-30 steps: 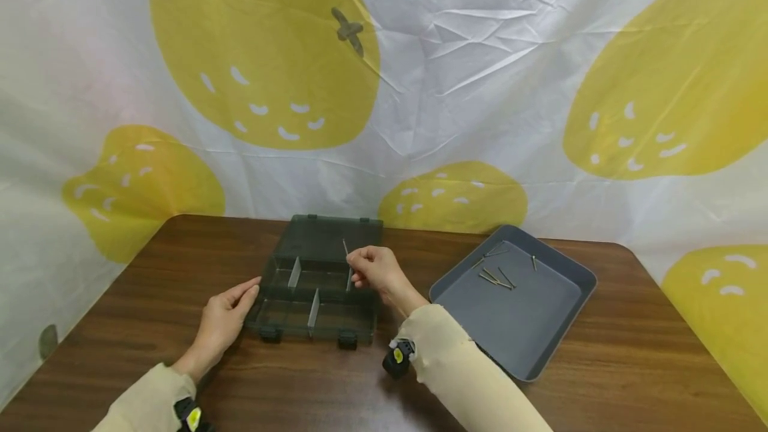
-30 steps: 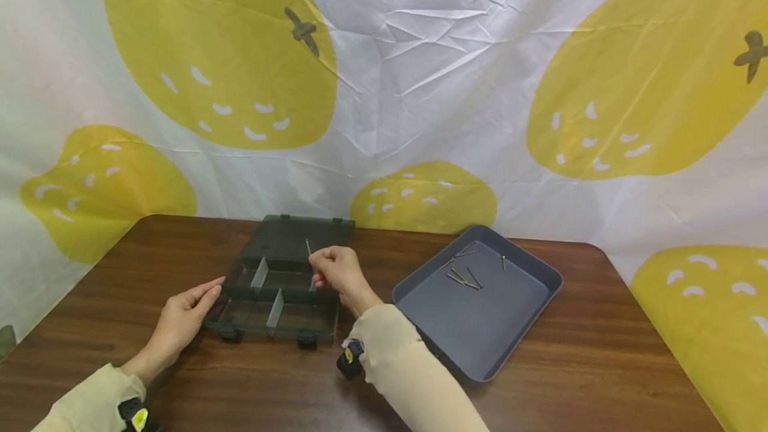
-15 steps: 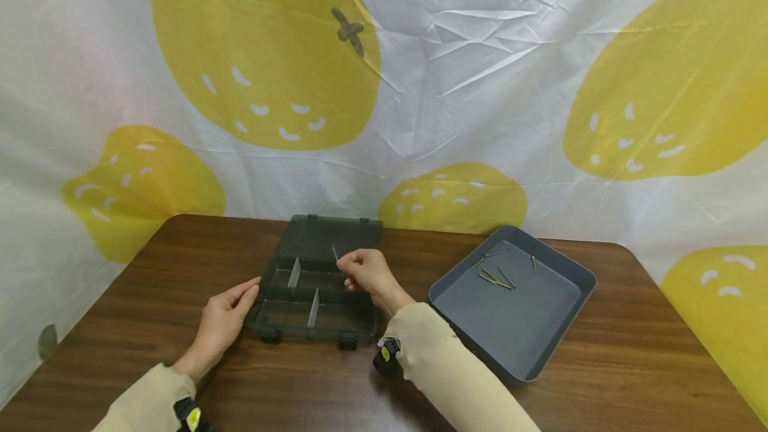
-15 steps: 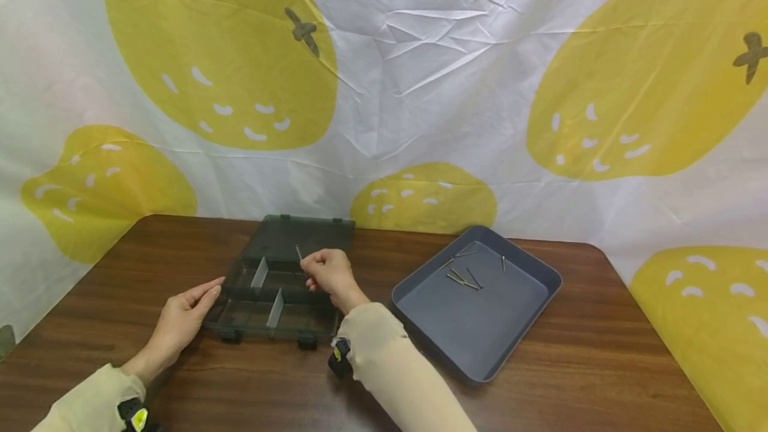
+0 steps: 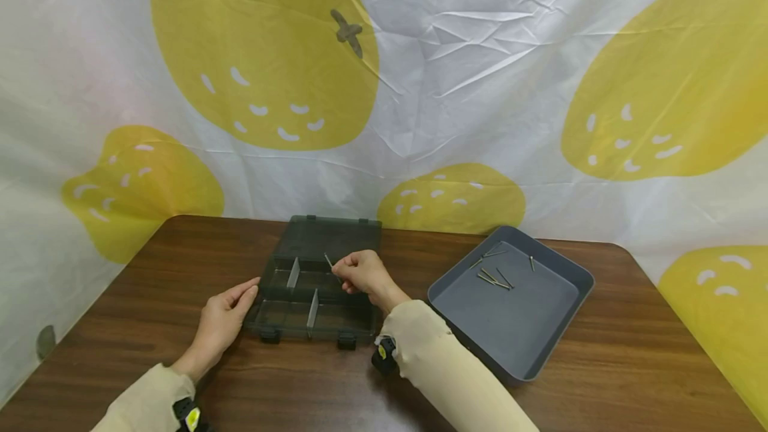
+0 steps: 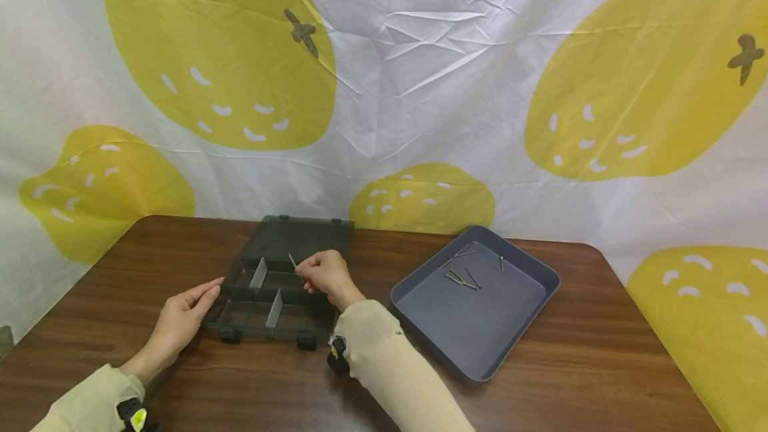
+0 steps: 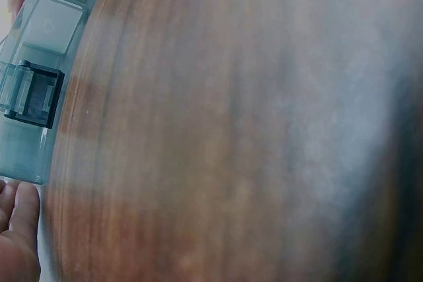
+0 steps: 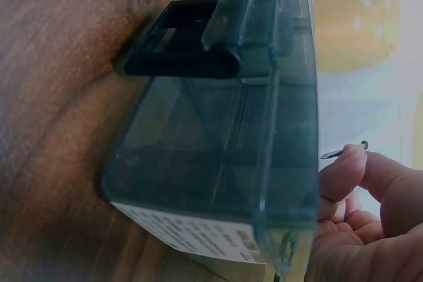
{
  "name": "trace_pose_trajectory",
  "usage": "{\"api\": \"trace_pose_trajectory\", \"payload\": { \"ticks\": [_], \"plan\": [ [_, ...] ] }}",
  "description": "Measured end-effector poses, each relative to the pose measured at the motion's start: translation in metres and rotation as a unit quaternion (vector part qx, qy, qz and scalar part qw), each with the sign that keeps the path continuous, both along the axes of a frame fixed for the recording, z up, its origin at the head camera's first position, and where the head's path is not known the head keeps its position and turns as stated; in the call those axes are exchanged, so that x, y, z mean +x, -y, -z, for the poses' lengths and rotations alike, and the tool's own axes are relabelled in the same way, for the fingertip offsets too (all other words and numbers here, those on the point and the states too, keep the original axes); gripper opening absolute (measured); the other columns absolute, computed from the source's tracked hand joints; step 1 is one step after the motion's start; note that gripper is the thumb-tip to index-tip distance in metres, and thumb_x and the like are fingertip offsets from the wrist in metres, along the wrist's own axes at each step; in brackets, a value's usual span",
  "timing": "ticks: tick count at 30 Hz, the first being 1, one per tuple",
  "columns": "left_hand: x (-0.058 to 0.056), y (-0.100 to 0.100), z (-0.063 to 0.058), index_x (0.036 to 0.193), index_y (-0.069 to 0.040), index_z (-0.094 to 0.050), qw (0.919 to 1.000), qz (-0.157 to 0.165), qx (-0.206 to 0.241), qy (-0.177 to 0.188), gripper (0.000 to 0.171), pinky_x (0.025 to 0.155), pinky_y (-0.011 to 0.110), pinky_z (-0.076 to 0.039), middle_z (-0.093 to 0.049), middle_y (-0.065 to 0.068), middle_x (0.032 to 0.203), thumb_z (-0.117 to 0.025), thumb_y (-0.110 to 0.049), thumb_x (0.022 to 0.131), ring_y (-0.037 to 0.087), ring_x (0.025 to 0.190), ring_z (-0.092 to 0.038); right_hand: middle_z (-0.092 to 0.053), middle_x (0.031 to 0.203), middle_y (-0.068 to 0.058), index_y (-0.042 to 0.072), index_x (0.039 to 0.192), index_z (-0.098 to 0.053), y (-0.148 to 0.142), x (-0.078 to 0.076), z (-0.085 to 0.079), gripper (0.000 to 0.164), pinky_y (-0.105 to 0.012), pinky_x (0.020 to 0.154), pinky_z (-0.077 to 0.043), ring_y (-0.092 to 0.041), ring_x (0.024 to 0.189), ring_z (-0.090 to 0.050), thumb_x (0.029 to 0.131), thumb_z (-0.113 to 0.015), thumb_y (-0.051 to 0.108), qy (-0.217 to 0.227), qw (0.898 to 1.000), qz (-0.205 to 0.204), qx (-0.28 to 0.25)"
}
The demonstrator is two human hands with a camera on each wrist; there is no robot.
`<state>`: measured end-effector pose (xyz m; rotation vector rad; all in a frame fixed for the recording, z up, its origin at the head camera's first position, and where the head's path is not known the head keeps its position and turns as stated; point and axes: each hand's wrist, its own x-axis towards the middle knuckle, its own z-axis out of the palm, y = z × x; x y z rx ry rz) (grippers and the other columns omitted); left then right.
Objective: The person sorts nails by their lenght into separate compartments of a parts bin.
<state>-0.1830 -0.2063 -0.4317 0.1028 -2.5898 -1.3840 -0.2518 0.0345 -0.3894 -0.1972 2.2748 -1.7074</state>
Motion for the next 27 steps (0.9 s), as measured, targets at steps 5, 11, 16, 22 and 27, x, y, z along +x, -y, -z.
{"api": "trace_pose_trajectory", "payload": {
  "ticks": [5,11,16,22,27],
  "plan": [
    [-0.0002,0.0000,0.0002,0.129,-0.003,-0.057,1.0000,0.000,0.000,0.000,0.039,0.100,0.044,-0.042,-0.057,0.015,0.128,-0.050,-0.027,0.099,0.027,0.122,-0.051,-0.067,0.087,-0.018,-0.012,0.097,-0.067,-0.0002,0.0001,-0.0001,0.020,-0.014,0.045,-0.043,-0.004,0.047,-0.049,0.090,-0.059,0.005,-0.005,1.000,-0.004,0.012],
    [-0.0001,-0.0001,-0.0001,0.129,-0.003,-0.057,1.0000,0.000,0.002,0.003,0.039,0.100,0.045,-0.043,-0.057,0.015,0.128,-0.050,-0.027,0.099,0.028,0.122,-0.051,-0.064,0.078,-0.006,-0.012,0.095,-0.068,-0.0007,0.0011,-0.0009,0.019,-0.014,0.045,-0.042,-0.004,0.047,-0.049,0.089,-0.060,0.004,-0.014,1.000,-0.004,0.014],
    [0.0001,-0.0004,-0.0004,0.129,-0.003,-0.057,1.0000,0.000,0.004,0.005,0.039,0.100,0.045,-0.043,-0.056,0.015,0.129,-0.049,-0.027,0.099,0.027,0.122,-0.050,-0.068,0.084,-0.010,-0.010,0.094,-0.069,-0.0003,0.0016,-0.0015,0.018,-0.014,0.045,-0.042,-0.004,0.048,-0.049,0.090,-0.060,0.005,-0.021,1.000,-0.003,0.023],
    [0.0003,-0.0010,-0.0007,0.128,-0.003,-0.058,1.0000,-0.005,0.000,0.002,0.038,0.100,0.043,-0.043,-0.057,0.014,0.128,-0.050,-0.026,0.099,0.026,0.122,-0.051,-0.070,0.088,-0.011,-0.008,0.092,-0.071,0.0005,0.0021,-0.0011,0.018,-0.014,0.045,-0.043,-0.004,0.047,-0.050,0.089,-0.061,0.006,-0.027,0.999,0.004,0.036],
    [0.0010,-0.0011,-0.0016,0.129,-0.003,-0.057,1.0000,-0.004,0.004,0.005,0.039,0.100,0.044,-0.042,-0.056,0.014,0.129,-0.049,-0.026,0.099,0.026,0.123,-0.050,-0.071,0.092,-0.011,-0.007,0.090,-0.071,0.0006,0.0025,-0.0014,0.017,-0.016,0.046,-0.045,-0.005,0.047,-0.050,0.089,-0.062,0.008,-0.028,0.999,0.005,0.042]
  ]
}}
